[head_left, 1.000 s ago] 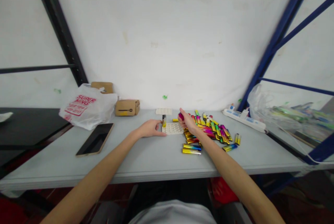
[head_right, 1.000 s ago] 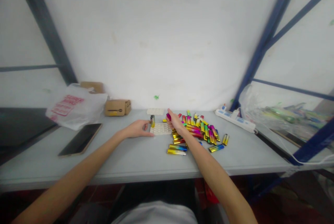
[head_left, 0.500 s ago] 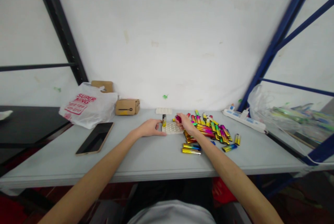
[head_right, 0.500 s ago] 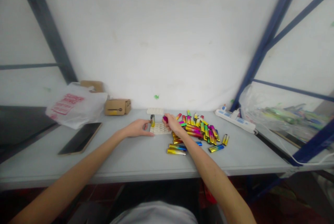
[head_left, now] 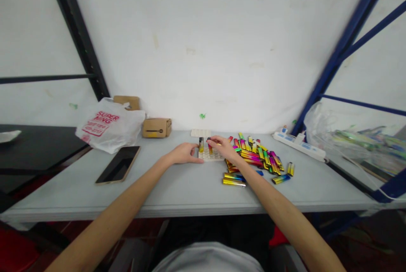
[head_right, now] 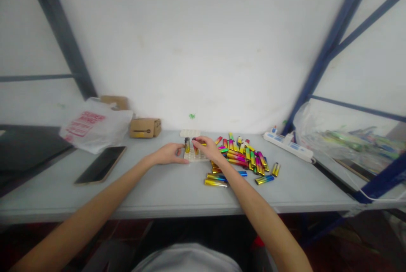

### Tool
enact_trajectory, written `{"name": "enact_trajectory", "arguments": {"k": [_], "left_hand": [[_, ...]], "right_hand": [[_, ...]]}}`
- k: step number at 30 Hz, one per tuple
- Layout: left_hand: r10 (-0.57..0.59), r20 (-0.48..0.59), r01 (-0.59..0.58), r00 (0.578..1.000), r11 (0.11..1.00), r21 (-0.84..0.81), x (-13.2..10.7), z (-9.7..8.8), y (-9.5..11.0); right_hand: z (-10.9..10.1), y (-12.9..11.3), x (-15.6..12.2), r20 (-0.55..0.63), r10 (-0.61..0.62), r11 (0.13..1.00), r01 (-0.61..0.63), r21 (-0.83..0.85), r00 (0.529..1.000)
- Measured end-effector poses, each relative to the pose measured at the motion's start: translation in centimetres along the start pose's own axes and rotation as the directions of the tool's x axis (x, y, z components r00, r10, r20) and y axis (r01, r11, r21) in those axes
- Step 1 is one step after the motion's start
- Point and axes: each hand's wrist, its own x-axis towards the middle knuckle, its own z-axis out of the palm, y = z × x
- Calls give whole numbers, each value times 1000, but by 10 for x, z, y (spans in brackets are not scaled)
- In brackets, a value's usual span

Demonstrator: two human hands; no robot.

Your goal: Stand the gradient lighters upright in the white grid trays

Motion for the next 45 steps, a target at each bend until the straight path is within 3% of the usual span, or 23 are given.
{"name": "enact_trajectory", "arguments": {"k": [6,9,13,20,35,39,42,45], "left_hand": [[12,6,-12,1000,1000,-7,0,1,-1],[20,-9,-20,1000,1000,-12,1,3,-3],[6,-3,-6,1000,1000,-15,1,3,-3],[7,6,-7,1000,1000,-8,0,1,-1],[12,-2,-12,1000,1000,-27,-1,0,0],[4,0,-4,1000,1000,-2,0,0,-1],[-4,10,4,1000,1000,7,0,-1,-1],[-13,16,13,1000,1000,2,0,-1,0]], "right_hand": [[3,-5,-5,41,65,997,-67,45,997],[4,-6,-5,28,43,998,-44,35,999],[5,-5,-6,7,15,991,-14,-133,1000],[7,-6,-4,86,-117,918,140,-371,989],[25,-6,2,90,-131,827,159,-539,987],[9,-9,6,40,-126,851,129,-510,991],[-17,-2,7,-38,-100,827,62,-558,994],[-49,10,4,-2,-58,815,46,-577,998]]}}
